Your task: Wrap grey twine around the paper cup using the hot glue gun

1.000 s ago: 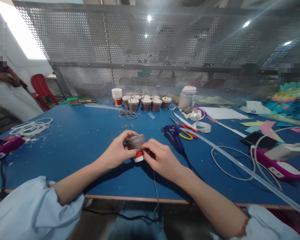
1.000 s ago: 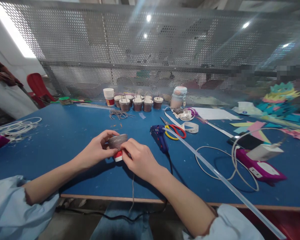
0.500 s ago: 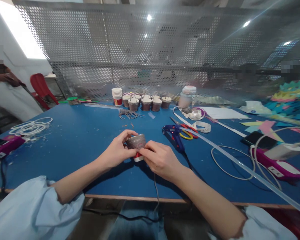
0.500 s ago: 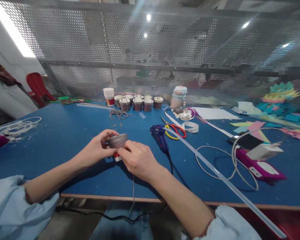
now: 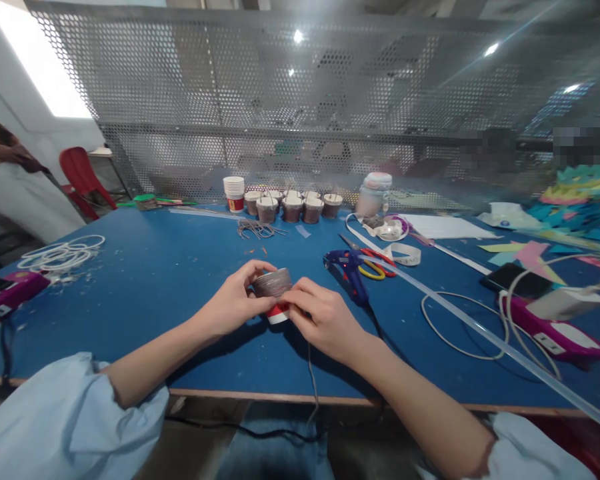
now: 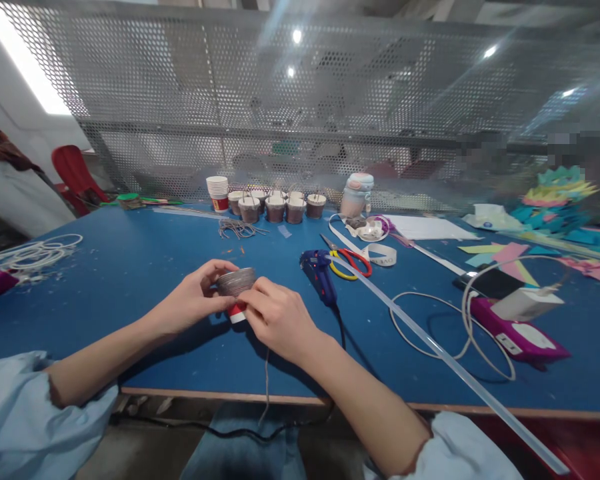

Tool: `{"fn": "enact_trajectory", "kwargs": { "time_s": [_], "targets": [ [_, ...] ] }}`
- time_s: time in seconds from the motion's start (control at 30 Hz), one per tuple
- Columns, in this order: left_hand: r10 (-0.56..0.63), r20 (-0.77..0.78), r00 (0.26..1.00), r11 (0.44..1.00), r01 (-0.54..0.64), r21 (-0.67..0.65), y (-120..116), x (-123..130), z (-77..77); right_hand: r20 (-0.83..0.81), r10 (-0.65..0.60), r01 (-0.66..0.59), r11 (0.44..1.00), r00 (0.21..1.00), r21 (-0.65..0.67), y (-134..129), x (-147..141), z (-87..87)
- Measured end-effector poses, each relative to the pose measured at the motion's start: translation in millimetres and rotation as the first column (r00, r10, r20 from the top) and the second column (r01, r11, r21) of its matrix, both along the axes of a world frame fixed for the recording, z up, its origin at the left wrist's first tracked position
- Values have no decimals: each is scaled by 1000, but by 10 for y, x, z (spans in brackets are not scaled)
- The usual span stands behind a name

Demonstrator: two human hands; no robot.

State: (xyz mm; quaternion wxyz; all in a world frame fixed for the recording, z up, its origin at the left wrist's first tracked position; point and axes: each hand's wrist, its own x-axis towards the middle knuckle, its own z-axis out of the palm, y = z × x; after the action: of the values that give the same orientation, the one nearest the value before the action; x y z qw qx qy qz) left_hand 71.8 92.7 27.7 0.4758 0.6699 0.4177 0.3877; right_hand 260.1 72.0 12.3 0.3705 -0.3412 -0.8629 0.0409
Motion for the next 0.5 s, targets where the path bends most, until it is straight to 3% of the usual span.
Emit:
{"fn": "enact_trajectory", "kwargs": {
  "time_s": [0.33, 0.5],
  "targets": [
    [50, 5, 999, 999, -50, 10, -2, 14, -18, -220, -155, 153, 988, 963, -27, 31, 31, 81],
    [61, 5, 998, 998, -61, 23, -4, 6, -9, -33, -21, 25, 989, 999, 146, -2, -2, 63]
  ]
}}
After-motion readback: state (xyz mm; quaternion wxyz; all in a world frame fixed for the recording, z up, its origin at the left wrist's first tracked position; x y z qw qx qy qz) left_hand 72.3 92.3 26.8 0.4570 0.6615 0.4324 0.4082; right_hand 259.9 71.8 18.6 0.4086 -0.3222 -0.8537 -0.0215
